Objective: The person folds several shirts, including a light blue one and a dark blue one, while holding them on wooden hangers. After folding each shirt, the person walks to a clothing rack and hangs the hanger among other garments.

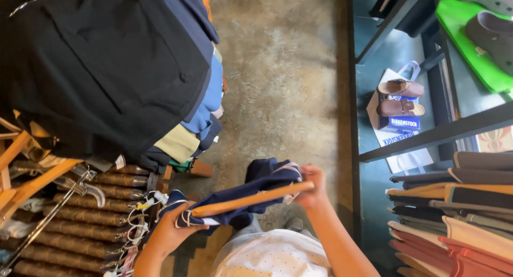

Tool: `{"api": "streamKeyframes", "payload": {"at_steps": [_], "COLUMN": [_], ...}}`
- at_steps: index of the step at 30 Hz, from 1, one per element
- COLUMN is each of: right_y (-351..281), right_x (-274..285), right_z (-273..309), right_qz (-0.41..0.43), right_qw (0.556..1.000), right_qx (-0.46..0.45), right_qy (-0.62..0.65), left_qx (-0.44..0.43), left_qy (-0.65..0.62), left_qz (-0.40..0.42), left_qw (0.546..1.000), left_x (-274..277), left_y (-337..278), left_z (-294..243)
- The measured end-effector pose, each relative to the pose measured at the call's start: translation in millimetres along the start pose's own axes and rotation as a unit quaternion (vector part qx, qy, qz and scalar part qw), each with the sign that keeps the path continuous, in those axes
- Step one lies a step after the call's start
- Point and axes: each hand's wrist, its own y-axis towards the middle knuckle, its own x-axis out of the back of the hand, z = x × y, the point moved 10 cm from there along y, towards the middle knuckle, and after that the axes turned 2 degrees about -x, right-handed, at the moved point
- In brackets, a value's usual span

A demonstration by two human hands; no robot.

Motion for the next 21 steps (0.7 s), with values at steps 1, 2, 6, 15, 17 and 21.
{"api": "streamKeyframes", "payload": {"at_steps": [1, 2, 6, 15, 17, 21], "right_y": [-13.5, -27.9, -56.0, -14.8, -13.8, 7.7], "right_x": [-17.7, -28.8, -68.0, -42.3, -51.6, -36.4], "right_z": [9.0, 12.9, 11.6, -57.5, -68.4, -48.9], "right_qz": [0.048, 0.049, 0.271, 0.208, 0.191, 0.056], "right_qw": [0.998, 0.999, 0.959, 0.965, 0.962, 0.858], "right_qx": [-0.004, -0.009, -0.04, -0.116, -0.086, 0.144], "right_qy": [0.028, 0.02, -0.073, -0.106, -0.173, -0.489], "left_qx": [0.023, 0.025, 0.08, 0.048, 0.011, -0.141], "left_qy": [-0.003, -0.008, -0.061, -0.017, 0.021, 0.014], "left_qz": [0.003, -0.005, -0.002, 0.029, 0.042, 0.09], "left_qw": [1.0, 1.0, 0.995, 0.998, 0.999, 0.986], "left_x": [-4.6, -6.9, -20.3, -57.9, -66.5, -88.1], "left_y": [-6.9, -11.8, -27.4, -8.4, -7.2, -6.0], "left_z": [12.5, 20.7, 53.8, -10.4, -28.7, -66.1]}}
